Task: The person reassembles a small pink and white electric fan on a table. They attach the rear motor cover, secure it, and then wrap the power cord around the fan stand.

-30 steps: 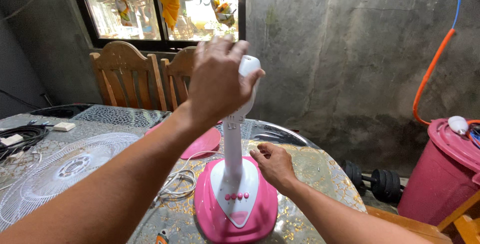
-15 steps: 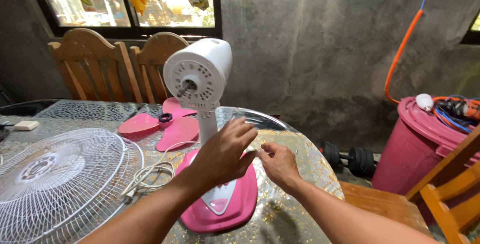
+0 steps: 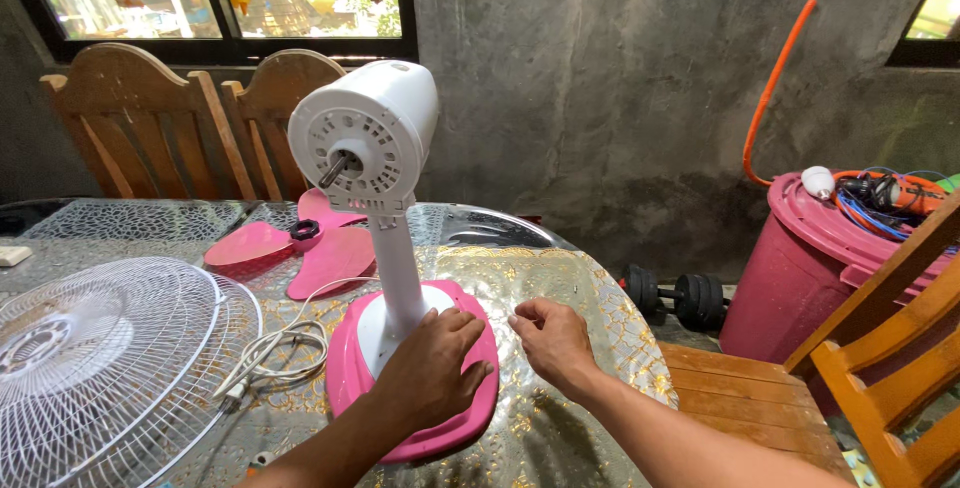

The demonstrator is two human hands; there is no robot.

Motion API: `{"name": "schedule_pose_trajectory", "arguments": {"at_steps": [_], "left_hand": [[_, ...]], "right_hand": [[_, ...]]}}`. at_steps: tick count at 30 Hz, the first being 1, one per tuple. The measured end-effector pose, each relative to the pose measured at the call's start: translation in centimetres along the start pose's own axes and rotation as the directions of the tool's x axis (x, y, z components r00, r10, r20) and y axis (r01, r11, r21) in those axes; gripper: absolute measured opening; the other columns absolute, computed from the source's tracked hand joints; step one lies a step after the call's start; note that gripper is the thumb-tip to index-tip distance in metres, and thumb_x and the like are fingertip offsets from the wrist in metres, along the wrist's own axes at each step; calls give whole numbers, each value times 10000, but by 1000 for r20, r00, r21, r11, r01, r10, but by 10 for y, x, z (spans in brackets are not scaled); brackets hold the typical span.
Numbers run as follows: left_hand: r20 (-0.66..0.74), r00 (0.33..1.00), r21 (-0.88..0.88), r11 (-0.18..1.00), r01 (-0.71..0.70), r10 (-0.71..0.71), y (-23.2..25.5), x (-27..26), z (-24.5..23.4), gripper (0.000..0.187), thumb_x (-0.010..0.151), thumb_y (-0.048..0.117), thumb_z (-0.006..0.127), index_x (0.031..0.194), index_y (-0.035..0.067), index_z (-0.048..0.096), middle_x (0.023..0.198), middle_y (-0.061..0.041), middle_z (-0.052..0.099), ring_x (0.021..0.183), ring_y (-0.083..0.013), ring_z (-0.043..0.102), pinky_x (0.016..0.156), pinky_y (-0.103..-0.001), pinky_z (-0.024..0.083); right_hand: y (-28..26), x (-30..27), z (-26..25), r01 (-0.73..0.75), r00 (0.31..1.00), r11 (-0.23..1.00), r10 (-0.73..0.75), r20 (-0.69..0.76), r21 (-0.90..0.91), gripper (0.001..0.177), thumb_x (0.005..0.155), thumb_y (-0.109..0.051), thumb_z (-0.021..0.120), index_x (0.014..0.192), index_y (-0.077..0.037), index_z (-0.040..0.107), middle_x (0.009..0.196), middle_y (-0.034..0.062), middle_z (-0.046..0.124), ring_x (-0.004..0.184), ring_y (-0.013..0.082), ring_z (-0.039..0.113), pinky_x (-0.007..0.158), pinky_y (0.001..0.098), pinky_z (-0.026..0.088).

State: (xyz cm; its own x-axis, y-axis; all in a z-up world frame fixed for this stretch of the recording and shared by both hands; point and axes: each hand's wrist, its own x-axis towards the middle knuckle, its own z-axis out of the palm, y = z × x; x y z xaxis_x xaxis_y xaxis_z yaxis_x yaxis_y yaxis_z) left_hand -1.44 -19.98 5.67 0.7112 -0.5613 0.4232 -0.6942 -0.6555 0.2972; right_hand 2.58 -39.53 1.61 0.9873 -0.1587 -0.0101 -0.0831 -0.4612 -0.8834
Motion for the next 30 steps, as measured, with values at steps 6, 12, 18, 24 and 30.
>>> {"name": "schedule_pose_trajectory", "arguments": {"at_steps": [6, 12, 18, 24, 30], "left_hand": [[70, 995, 1, 997, 77, -76, 0, 4, 7, 430, 813, 201, 795, 1135, -37, 639, 1117, -180, 663, 1120, -338, 603, 1054, -479, 409], [113, 988, 22, 995, 101, -103, 0, 12, 16, 414, 850, 223, 749, 1156, -28, 626, 1130, -190, 655, 1119, -347, 602, 1050, -481, 419], [211, 959, 44, 982, 184, -189, 6, 29, 28, 295, 910, 264, 703, 1009, -4, 628, 1001, -184, 644, 1045, -353, 608, 1005, -492, 448], [236, 945, 11, 973, 230, -226, 8, 57, 47, 290, 921, 260, 681, 1002, -11, 621, 975, -185, 636, 968, -342, 620, 963, -495, 468], [110, 976, -36, 981, 193, -188, 2, 76, 71, 312, 885, 232, 700, 1062, -13, 625, 1032, -209, 644, 1038, -389, 608, 1013, -547, 428]], "right_hand": [[5, 0, -9, -7, 1000, 995, 4, -31, -96, 221, 912, -258, 697, 1032, -105, 801, 881, 77, 806, 785, 188, 743, 765, 360, 572], [21, 7, -19, 3, 995, 995, -12, -100, -95, 219, 887, -254, 714, 996, -89, 808, 871, 90, 799, 793, 207, 747, 769, 366, 573], [48, 23, -30, -9, 992, 992, -7, -123, -126, 236, 874, -272, 732, 1005, -89, 803, 875, 88, 796, 805, 207, 748, 771, 359, 568], [74, 57, -40, 54, 984, 996, -66, -164, -76, 236, 861, -268, 738, 980, -75, 803, 845, 98, 796, 766, 199, 746, 739, 353, 572], [89, 85, -44, 48, 985, 992, -66, -157, -117, 226, 855, -269, 754, 963, -77, 802, 833, 97, 789, 748, 203, 735, 732, 352, 563]]}}
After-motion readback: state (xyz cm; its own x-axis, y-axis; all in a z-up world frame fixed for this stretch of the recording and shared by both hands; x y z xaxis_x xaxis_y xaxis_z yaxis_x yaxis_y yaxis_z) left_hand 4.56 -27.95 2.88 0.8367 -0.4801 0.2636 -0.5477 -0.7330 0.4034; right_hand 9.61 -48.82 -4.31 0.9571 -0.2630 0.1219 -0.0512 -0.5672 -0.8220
